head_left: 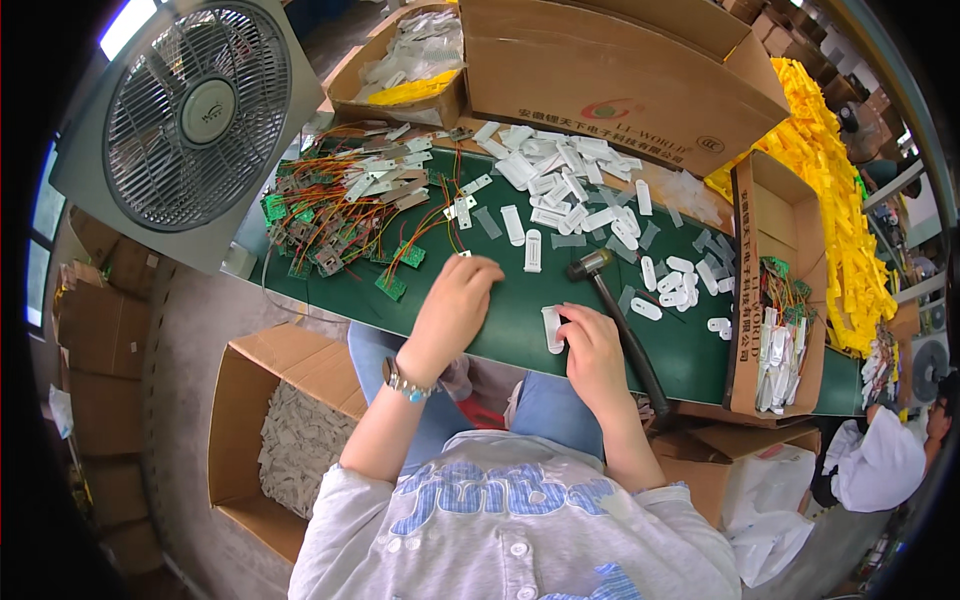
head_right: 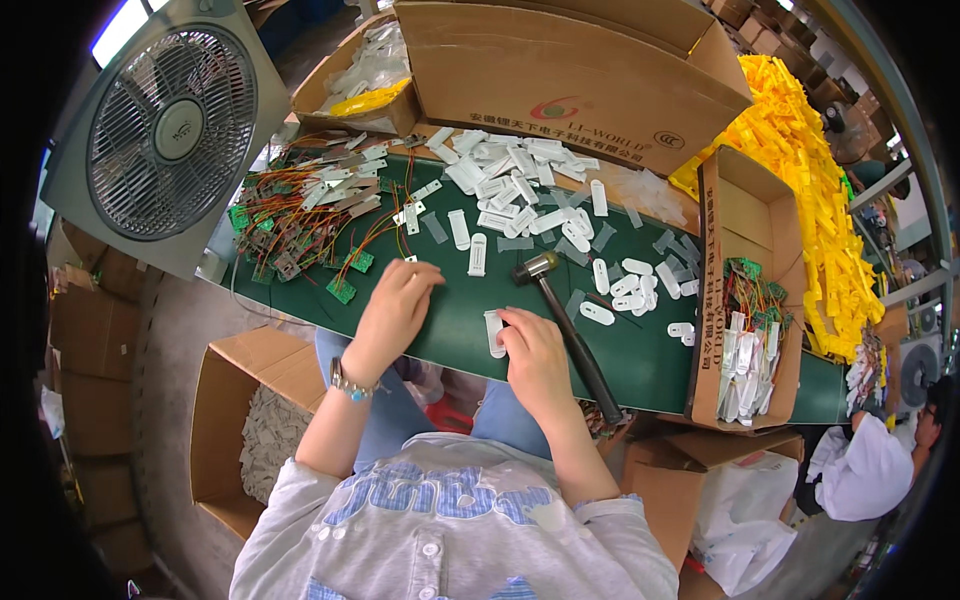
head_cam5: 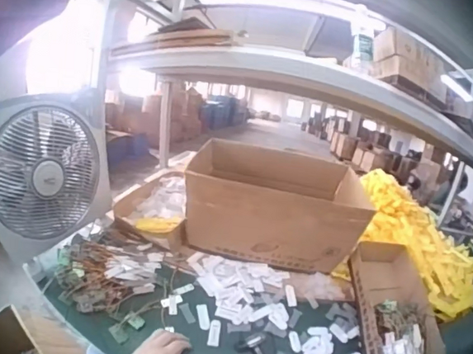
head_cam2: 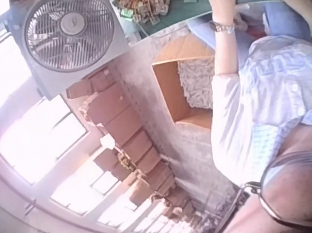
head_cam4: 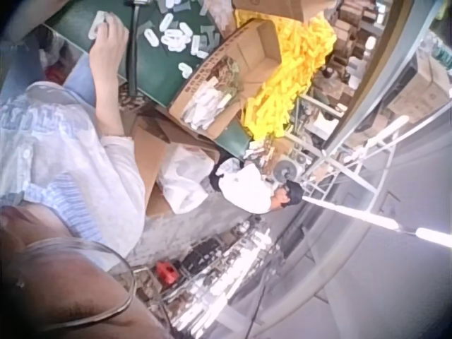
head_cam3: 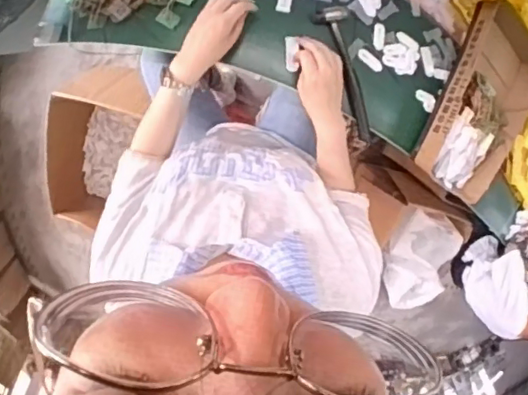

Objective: Assembling small electronic modules by placing circuit boards into plastic housings and securing them with a mallet.

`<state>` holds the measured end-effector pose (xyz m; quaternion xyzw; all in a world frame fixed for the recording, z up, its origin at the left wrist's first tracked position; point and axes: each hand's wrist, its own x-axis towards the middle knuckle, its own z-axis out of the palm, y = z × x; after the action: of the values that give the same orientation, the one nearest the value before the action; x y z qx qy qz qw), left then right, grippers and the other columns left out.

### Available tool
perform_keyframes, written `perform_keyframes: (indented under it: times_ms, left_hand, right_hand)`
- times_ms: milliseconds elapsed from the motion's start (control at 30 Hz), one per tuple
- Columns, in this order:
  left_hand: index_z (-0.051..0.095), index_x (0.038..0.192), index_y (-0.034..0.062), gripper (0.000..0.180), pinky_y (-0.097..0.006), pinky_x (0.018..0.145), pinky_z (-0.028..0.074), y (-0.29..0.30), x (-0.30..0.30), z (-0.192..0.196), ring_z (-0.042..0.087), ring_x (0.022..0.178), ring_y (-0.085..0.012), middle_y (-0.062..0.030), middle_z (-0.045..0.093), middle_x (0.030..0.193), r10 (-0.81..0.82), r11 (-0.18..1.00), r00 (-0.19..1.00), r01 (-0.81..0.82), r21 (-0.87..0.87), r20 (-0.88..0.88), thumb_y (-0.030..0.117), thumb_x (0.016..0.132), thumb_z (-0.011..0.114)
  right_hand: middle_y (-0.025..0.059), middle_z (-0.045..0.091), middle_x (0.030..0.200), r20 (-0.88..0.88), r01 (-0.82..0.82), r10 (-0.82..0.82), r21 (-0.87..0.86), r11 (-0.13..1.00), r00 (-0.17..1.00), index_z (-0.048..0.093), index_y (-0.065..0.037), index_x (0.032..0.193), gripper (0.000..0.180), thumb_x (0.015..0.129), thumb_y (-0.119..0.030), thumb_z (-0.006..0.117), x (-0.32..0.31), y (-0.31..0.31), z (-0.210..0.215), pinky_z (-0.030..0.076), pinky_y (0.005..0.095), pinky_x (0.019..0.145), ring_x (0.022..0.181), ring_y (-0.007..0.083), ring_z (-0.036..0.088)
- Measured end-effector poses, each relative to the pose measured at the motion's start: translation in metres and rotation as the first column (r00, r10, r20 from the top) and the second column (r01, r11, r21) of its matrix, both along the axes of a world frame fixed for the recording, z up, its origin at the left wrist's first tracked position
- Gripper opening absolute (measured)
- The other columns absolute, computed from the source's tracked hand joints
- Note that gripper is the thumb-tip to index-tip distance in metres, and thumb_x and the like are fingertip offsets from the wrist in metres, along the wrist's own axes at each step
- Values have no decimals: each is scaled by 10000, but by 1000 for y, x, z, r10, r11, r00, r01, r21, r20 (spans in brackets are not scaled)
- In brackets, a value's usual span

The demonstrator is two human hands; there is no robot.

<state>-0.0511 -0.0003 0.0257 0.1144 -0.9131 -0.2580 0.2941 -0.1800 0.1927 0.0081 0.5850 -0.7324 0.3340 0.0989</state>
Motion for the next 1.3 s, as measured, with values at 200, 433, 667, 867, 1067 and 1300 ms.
perform_keyframes:
  times_ms: [200, 433, 667, 867, 1067, 1300]
  left_hand:
    - [646, 1054, 37, 200, -410, 872, 499, -49, -42, 5, 574, 982, -343, -134, 619, 1033, 187, 960, 973, -152, -235, 134, 67, 860, 686]
    - [639, 1115, 34, 308, -427, 908, 491, -62, -66, -6, 575, 1042, -355, -152, 626, 1076, 249, 965, 937, -220, -140, 244, 112, 833, 736]
    - [669, 995, 31, 223, -436, 883, 495, -89, -44, 22, 605, 1013, -342, -144, 664, 989, 366, 917, 928, -348, -193, 65, 88, 794, 749]
    - [700, 905, 40, 292, -426, 761, 530, -109, -7, 32, 669, 869, -323, -125, 716, 891, 406, 913, 792, -341, -221, 456, 220, 718, 834]
    - [722, 887, 25, 212, -371, 693, 539, -102, 10, 30, 693, 752, -270, -129, 715, 790, 324, 933, 861, -360, 20, 392, 166, 753, 807]
    - [695, 901, -9, 151, -330, 703, 512, -92, 28, 52, 638, 738, -196, -91, 677, 786, 400, 901, 899, -422, 102, 179, 93, 809, 758]
  right_hand:
    - [72, 617, 1163, 44, -37, 35, 35, 999, 998, 643, -71, 1028, 241, 797, -74, 710, 7, 0, 10, 451, 436, 885, 1056, 284, 596]
    - [72, 618, 1172, 66, -46, 41, 81, 996, 997, 657, -81, 1097, 296, 806, -52, 696, 6, 3, 3, 452, 427, 894, 1057, 273, 600]
    - [92, 638, 1193, 113, -88, 81, 56, 995, 990, 673, -57, 1115, 333, 795, 14, 614, 3, 6, 0, 456, 409, 948, 1073, 283, 615]
    - [95, 646, 1188, 128, -90, 83, 50, 995, 988, 673, -49, 1108, 324, 794, 9, 617, 3, 6, 2, 456, 408, 953, 1075, 286, 614]
    - [92, 650, 1179, 128, -89, 82, 47, 995, 988, 671, -50, 1107, 327, 792, 15, 617, 3, 6, 0, 456, 410, 953, 1078, 286, 618]
    - [88, 653, 1159, 113, -87, 81, 44, 995, 990, 670, -50, 1095, 328, 783, 31, 609, 4, 5, 1, 459, 415, 946, 1066, 273, 628]
